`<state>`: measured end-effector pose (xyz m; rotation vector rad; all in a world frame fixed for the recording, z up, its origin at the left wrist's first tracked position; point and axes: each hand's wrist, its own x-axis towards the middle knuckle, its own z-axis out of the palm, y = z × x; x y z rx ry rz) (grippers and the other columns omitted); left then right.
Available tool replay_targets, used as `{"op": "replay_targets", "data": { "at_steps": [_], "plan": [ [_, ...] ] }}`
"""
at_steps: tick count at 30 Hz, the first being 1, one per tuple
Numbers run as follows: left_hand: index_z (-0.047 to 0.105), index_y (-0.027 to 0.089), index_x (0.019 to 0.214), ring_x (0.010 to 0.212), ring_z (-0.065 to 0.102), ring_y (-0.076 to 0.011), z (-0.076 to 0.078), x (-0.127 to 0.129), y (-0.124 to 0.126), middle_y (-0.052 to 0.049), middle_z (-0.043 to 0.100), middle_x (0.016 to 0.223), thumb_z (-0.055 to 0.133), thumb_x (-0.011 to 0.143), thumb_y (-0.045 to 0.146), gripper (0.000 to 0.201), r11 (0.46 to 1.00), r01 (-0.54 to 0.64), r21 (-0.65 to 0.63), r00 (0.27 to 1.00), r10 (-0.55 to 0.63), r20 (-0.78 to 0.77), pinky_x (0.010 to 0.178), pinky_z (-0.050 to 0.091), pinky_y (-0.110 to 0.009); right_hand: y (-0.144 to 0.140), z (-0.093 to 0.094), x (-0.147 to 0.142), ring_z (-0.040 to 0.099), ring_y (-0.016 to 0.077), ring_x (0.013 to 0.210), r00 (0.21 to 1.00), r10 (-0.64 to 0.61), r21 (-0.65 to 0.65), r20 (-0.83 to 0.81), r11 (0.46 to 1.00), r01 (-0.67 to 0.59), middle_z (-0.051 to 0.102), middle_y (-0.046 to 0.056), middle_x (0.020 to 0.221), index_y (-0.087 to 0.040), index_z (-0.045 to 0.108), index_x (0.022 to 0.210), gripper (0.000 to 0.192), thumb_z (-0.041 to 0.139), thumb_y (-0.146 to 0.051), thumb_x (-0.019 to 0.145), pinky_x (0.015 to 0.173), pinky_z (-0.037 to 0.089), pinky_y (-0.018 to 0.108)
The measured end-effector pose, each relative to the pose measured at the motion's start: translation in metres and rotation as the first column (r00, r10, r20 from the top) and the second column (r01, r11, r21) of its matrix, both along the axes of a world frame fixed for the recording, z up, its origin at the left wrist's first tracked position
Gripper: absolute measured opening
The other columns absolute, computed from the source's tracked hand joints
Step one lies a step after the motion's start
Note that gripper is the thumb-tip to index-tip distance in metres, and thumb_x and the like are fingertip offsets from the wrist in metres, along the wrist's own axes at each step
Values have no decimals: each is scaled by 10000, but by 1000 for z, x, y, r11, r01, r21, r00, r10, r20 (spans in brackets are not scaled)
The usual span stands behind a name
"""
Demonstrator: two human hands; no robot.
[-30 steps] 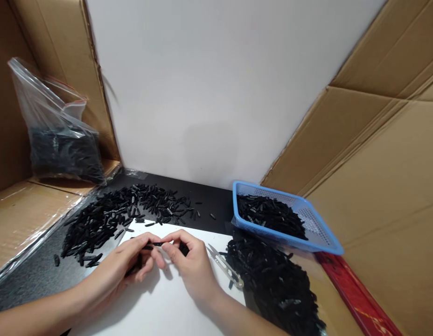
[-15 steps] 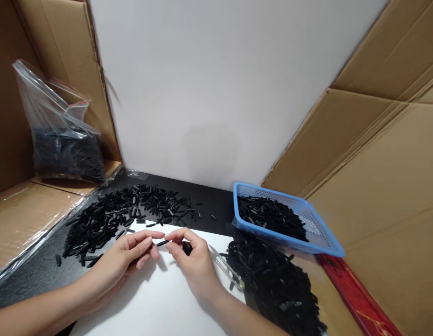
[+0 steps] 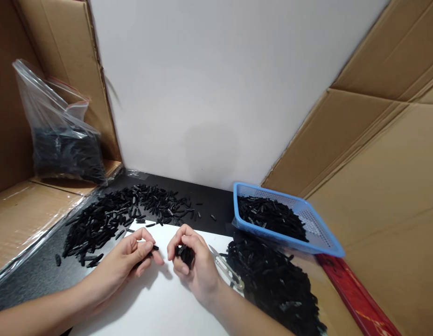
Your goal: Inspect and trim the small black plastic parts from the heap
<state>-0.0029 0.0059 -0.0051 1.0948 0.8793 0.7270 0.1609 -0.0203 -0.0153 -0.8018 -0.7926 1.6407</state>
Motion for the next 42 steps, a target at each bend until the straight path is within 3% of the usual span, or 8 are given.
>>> {"op": "replay_targets", "data": {
  "at_steps": [6,9,13,17,20,26,33,42],
  "plan": [
    [440,229,823,424,253,-72,-11,-3,2,102,474,454,622,821,514,338,998,40,38,997,-42,57,440,129,-206,-5,-3,-5,330,80,463,902,-38,125,429,992,-18,435,-84,569,-193,636,901,280,739,-403,747,443,254,208],
    [440,243,890,433,239,-73,-12,-4,2,118,439,467,611,830,524,334,994,80,79,995,-85,53,444,138,-202,-6,-3,-6,415,119,561,826,-139,221,547,975,18,494,-48,588,-181,722,874,196,706,-354,784,548,341,246],
    [483,237,957,470,325,-71,-4,-3,0,68,554,613,600,823,542,353,994,103,25,994,-104,33,466,180,-204,-4,-3,-4,492,160,610,822,-202,251,532,965,75,622,3,617,-182,742,809,171,673,-337,792,598,391,276],
    [570,219,955,559,437,-81,3,-2,0,24,620,797,706,733,318,279,999,35,-25,999,-35,3,515,250,-206,-1,-4,0,447,151,562,777,-289,279,560,948,151,569,-13,570,-188,765,826,168,685,-313,746,552,378,270],
    [610,209,935,585,473,-96,3,-3,2,13,633,798,691,713,232,238,1000,-14,-17,1000,14,2,544,277,-219,1,-4,2,439,149,556,759,-309,292,574,942,164,535,-19,565,-194,777,832,174,683,-308,740,537,373,267],
    [619,184,955,523,447,-94,-1,-2,4,-17,675,735,725,738,363,301,1000,10,3,1000,-10,16,529,263,-232,1,-4,3,443,152,567,755,-314,299,576,940,163,516,-19,568,-212,788,837,167,678,-300,747,536,377,268],
    [519,181,699,424,333,-70,-1,1,3,12,629,535,651,793,526,381,999,13,43,999,-11,-47,473,185,-226,2,-7,4,452,150,570,769,-310,275,560,944,181,522,-22,580,-209,787,845,180,696,-316,733,553,384,280],
    [580,187,855,474,383,-71,-2,0,1,-3,677,677,745,731,414,307,999,-34,-16,998,35,42,489,186,-218,2,-7,3,485,157,589,779,-311,246,544,947,206,590,-8,607,-202,787,834,190,708,-343,733,590,404,288]
  ]
}}
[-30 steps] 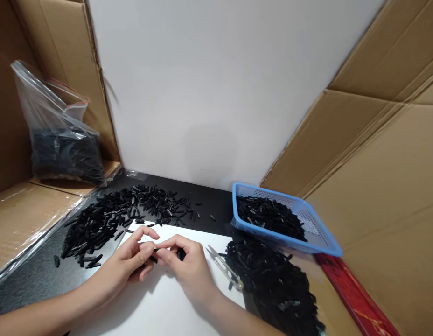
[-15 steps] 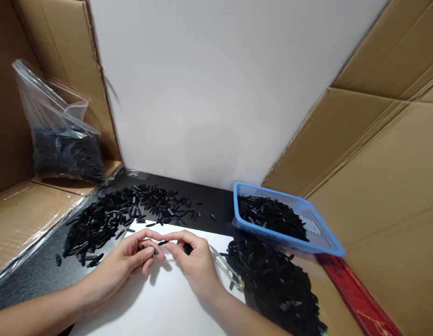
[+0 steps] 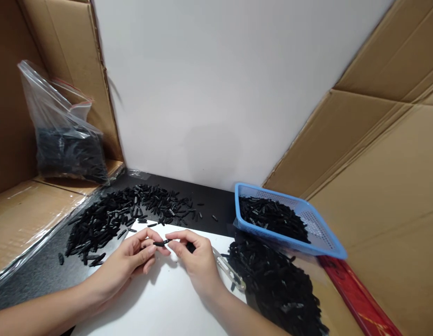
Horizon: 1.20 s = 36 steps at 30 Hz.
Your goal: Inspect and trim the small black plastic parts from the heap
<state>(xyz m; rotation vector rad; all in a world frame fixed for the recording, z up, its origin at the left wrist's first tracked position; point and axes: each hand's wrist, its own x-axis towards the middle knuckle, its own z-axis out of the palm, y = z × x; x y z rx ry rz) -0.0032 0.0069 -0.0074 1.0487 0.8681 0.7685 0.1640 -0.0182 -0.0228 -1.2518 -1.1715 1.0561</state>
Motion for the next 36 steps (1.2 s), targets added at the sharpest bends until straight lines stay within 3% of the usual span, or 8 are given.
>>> {"op": "replay_targets", "data": {
  "at_steps": [3,6,11,18,25,36],
  "plan": [
    [574,189,849,462,385,-66,-1,1,0,-21,709,743,751,722,423,320,1000,16,9,1000,-16,-10,487,192,-222,0,0,0,495,162,600,1000,3,0,-10,1000,-3,600,-1,617,-198,784,821,189,717,-349,728,589,407,285],
    [554,187,789,434,361,-68,-2,1,0,-19,698,666,701,763,470,320,999,35,38,999,-33,-39,477,188,-228,1,-2,-1,462,141,559,999,8,2,-43,1000,-8,578,-7,614,-197,770,810,221,726,-400,734,525,381,262],
    [528,180,676,423,341,-71,-1,1,0,0,634,564,660,792,504,368,999,18,40,998,-15,-65,476,183,-231,1,-9,-2,363,101,462,990,33,-5,-137,999,-34,468,-35,527,-174,736,778,360,736,-528,717,393,265,224],
    [551,177,670,429,309,-76,3,1,0,54,501,462,679,789,478,348,1000,-8,4,999,8,-43,469,157,-230,1,-12,-2,271,71,394,976,58,-32,-208,997,-66,396,-76,463,-176,681,742,360,752,-528,708,348,193,208],
    [552,174,733,453,343,-65,-6,10,15,30,604,566,678,809,405,274,998,-13,69,1000,12,12,495,210,-216,10,-11,-3,174,28,345,909,46,-36,-413,997,-67,420,-109,454,-183,573,760,377,721,-529,751,326,114,176],
    [535,185,773,433,333,-57,-7,17,29,39,611,553,651,822,431,276,999,28,19,999,-28,29,469,169,-217,19,-22,5,221,44,384,957,4,6,-290,1000,-3,426,-81,498,-172,639,774,357,709,-522,771,344,147,192]
  ]
}}
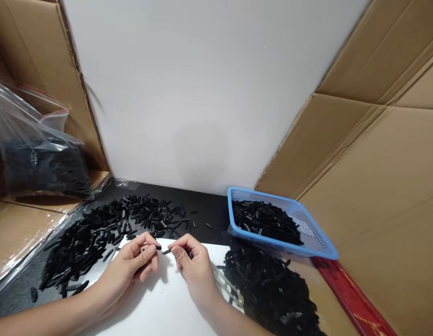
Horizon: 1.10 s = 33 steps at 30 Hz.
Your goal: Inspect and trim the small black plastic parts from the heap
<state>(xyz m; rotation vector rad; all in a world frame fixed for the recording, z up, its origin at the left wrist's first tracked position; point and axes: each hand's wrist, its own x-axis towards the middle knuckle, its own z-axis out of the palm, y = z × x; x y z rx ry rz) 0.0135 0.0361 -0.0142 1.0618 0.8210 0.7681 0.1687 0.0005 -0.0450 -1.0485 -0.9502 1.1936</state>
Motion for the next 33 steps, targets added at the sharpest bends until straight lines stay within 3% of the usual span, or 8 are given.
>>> {"op": "replay_targets", "data": {
  "at_steps": [13,17,20,23,28,33],
  "plan": [
    [552,172,749,439,364,-59,2,-3,-1,20,633,549,673,813,445,305,1000,11,-11,1000,-11,3,494,211,-223,1,3,4,239,63,408,995,20,-19,95,1000,-18,393,-74,510,-170,679,816,341,673,-511,803,348,159,199],
    [549,171,746,417,353,-52,2,-1,-2,14,644,546,694,809,406,283,1000,-10,-6,999,10,54,470,200,-214,0,7,2,218,50,383,999,54,-44,1,998,-54,401,-87,503,-180,619,783,339,663,-515,808,337,148,183],
    [550,167,733,411,366,-53,5,0,-2,-1,656,550,720,790,384,282,998,56,-18,994,-54,97,451,199,-205,-3,13,1,216,42,363,990,74,-82,-124,993,-84,425,-93,489,-199,538,737,349,655,-521,804,333,133,167],
    [564,157,714,394,373,-51,10,1,-3,-6,649,533,770,736,385,308,997,54,-60,993,-47,112,432,201,-198,-6,19,3,259,43,361,972,69,-103,-226,990,-94,464,-79,512,-205,477,676,350,639,-487,806,336,140,158],
    [613,125,703,376,386,-42,12,3,-8,-18,646,524,805,694,373,314,997,2,-80,994,7,111,416,208,-189,-10,23,7,262,50,362,972,78,-76,-222,992,-97,462,-71,538,-217,376,621,399,524,-507,852,346,167,169],
    [625,119,691,381,395,-44,13,2,-13,-13,636,518,827,648,410,356,996,-78,-39,991,82,103,415,214,-189,-13,19,-1,245,56,360,989,104,-44,-104,993,-109,439,-98,522,-218,540,791,305,667,-494,773,339,161,178]
  ]
}}
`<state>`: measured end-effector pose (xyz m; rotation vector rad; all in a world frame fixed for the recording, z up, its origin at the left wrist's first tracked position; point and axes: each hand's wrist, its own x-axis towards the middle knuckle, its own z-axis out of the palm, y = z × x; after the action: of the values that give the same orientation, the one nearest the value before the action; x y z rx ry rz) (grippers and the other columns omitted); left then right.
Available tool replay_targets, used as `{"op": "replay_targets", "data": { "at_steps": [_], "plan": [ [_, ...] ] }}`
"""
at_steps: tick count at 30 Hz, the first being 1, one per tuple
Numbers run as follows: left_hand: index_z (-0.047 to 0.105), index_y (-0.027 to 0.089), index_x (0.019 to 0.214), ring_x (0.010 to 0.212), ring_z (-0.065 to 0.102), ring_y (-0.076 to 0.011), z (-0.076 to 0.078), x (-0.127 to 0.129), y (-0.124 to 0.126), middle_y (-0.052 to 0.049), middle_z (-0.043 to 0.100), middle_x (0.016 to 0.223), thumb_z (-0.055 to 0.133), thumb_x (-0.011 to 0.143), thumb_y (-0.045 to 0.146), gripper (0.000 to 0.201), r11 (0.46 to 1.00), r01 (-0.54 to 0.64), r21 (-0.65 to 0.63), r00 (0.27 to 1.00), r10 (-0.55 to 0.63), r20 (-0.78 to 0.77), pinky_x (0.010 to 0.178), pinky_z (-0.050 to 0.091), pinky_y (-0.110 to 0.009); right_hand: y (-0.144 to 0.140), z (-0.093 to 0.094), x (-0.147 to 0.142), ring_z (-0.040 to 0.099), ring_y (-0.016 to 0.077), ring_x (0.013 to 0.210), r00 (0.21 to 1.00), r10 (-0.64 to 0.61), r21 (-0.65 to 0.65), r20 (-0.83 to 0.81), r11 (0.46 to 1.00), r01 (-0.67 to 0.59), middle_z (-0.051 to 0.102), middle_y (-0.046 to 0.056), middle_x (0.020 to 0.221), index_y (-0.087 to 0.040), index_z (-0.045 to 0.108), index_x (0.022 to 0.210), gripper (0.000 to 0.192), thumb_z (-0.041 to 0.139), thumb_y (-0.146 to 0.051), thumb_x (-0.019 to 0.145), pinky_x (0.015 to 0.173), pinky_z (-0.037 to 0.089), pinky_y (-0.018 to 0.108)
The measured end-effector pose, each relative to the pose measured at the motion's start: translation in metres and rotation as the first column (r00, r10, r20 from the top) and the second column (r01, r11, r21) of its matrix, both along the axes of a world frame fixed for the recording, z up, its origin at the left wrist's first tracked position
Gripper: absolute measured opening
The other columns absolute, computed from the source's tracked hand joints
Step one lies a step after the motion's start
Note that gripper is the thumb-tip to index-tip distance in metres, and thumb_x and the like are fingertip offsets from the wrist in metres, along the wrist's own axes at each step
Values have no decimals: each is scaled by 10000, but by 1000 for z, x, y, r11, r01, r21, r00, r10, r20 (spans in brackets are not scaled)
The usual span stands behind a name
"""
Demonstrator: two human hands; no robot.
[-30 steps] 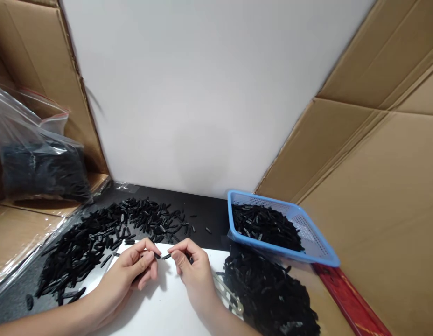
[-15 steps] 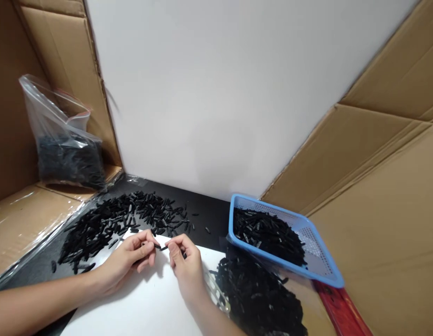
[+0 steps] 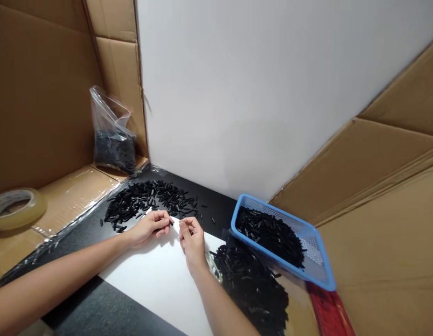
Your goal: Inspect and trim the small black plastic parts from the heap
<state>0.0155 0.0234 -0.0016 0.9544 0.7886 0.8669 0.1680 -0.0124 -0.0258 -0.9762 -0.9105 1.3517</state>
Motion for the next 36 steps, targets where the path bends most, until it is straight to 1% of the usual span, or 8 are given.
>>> {"op": "replay_targets", "data": {
  "at_steps": [6,12,16,19,21,26,31,36],
  "plan": [
    [571,143,633,394,377,-47,3,-4,0,-2,619,520,783,711,401,343,999,9,40,1000,-9,-17,428,217,-197,-3,4,-10,422,108,494,983,-60,110,174,993,41,524,-51,565,-186,722,883,208,720,-346,750,435,323,210],
    [594,128,623,393,337,-45,6,-7,9,15,554,490,711,783,386,325,994,107,17,994,-107,-16,414,169,-204,4,8,-15,420,120,503,950,-184,117,251,980,159,563,-27,567,-190,765,808,144,683,-296,758,446,311,230],
    [655,142,871,515,482,-84,10,-10,13,-3,619,640,634,787,182,96,989,139,-41,990,-138,29,465,286,-188,7,7,-15,406,112,490,932,-240,104,273,970,220,603,-13,592,-187,771,813,160,664,-291,756,439,291,228],
    [637,164,955,646,565,-110,11,-11,13,-15,654,765,603,669,13,325,987,148,-69,988,-144,57,534,356,-192,6,6,-15,413,110,494,928,-246,93,280,969,229,625,-2,619,-184,772,821,175,664,-304,754,441,295,226],
    [639,151,942,632,559,-104,9,-11,11,-24,658,766,603,663,-10,324,987,146,-69,988,-142,59,535,351,-194,5,4,-14,415,111,487,930,-240,83,277,971,226,615,-4,605,-182,772,841,196,662,-320,757,434,294,226],
    [619,146,865,496,477,-76,5,-9,7,-3,636,630,686,775,172,116,992,110,-56,993,-108,35,489,291,-192,2,-1,-11,414,115,474,940,-207,60,272,978,199,584,-12,569,-187,770,864,232,681,-368,751,411,288,223],
    [563,178,811,411,412,-64,6,-9,2,8,654,568,728,775,326,225,995,88,-47,996,-87,15,441,221,-181,0,-2,-9,430,122,480,943,-164,44,288,986,158,582,-7,576,-194,770,864,266,689,-420,750,404,305,224],
    [640,149,862,409,372,-53,7,-9,3,22,613,544,708,790,371,243,995,69,-68,998,-70,-10,433,195,-192,0,1,-9,436,129,499,944,-158,40,288,987,153,591,6,608,-199,773,865,281,673,-442,765,402,305,224]
  ]
}}
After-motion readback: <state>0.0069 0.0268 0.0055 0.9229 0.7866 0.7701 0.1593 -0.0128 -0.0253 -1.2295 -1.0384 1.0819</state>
